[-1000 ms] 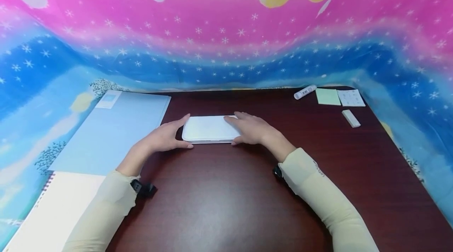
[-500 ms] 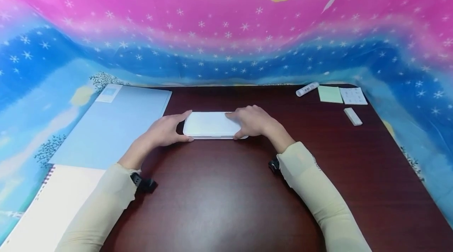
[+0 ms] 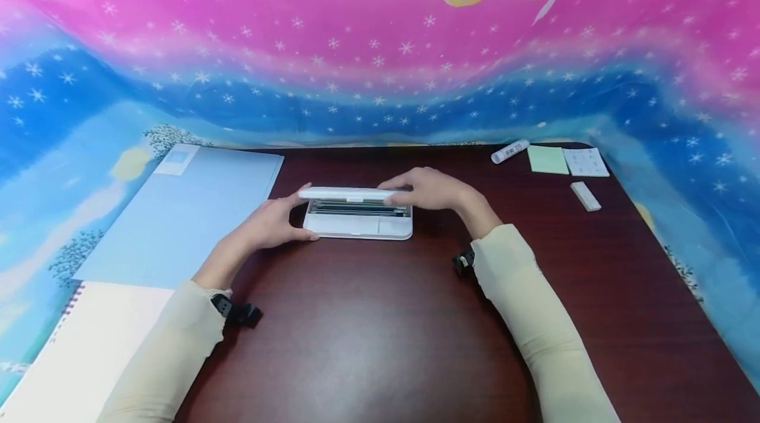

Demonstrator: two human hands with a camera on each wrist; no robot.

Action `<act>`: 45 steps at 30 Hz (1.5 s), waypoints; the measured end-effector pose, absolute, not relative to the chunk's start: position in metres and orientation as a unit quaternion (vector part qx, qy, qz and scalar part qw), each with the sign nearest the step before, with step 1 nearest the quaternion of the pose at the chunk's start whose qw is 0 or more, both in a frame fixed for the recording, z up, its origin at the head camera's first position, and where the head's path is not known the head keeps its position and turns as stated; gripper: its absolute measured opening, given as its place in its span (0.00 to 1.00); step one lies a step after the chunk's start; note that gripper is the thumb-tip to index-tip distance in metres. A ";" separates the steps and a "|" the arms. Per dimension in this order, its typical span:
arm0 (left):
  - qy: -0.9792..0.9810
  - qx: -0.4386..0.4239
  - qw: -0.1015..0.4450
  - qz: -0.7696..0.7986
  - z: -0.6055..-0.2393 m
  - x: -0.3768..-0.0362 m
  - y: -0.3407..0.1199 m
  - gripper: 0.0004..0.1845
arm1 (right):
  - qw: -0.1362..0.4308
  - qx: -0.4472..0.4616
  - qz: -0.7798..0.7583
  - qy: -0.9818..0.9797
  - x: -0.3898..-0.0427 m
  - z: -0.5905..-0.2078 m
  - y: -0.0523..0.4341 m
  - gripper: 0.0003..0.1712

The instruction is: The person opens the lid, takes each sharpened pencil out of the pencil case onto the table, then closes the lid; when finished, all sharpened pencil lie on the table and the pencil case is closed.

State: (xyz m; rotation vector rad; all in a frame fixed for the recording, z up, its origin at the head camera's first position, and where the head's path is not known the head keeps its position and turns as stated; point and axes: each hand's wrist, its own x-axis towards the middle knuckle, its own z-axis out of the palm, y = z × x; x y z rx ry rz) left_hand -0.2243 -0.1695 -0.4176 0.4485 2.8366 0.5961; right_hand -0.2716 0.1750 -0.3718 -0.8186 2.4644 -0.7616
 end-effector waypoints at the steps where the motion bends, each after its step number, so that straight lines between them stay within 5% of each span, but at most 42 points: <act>1: 0.961 0.151 0.104 0.205 -0.418 -0.224 -0.169 0.59 | 0.220 -0.289 -0.296 0.884 -0.275 -0.372 0.176 0.28; 16: 0.965 0.150 0.094 0.196 -0.416 -0.219 -0.167 0.53 | 0.125 -0.140 -0.342 0.921 -0.309 -0.380 0.150 0.39; 28: 0.967 0.161 0.095 0.176 -0.412 -0.224 -0.167 0.53 | 0.132 -0.195 -0.245 0.941 -0.313 -0.389 0.148 0.56; 38: 0.966 0.164 0.096 0.173 -0.410 -0.221 -0.162 0.51 | 0.071 -0.255 -0.132 0.955 -0.275 -0.382 0.167 0.57; 45: 0.966 0.138 0.107 0.191 -0.410 -0.221 -0.163 0.54 | 0.124 -0.254 -0.162 0.945 -0.267 -0.385 0.176 0.56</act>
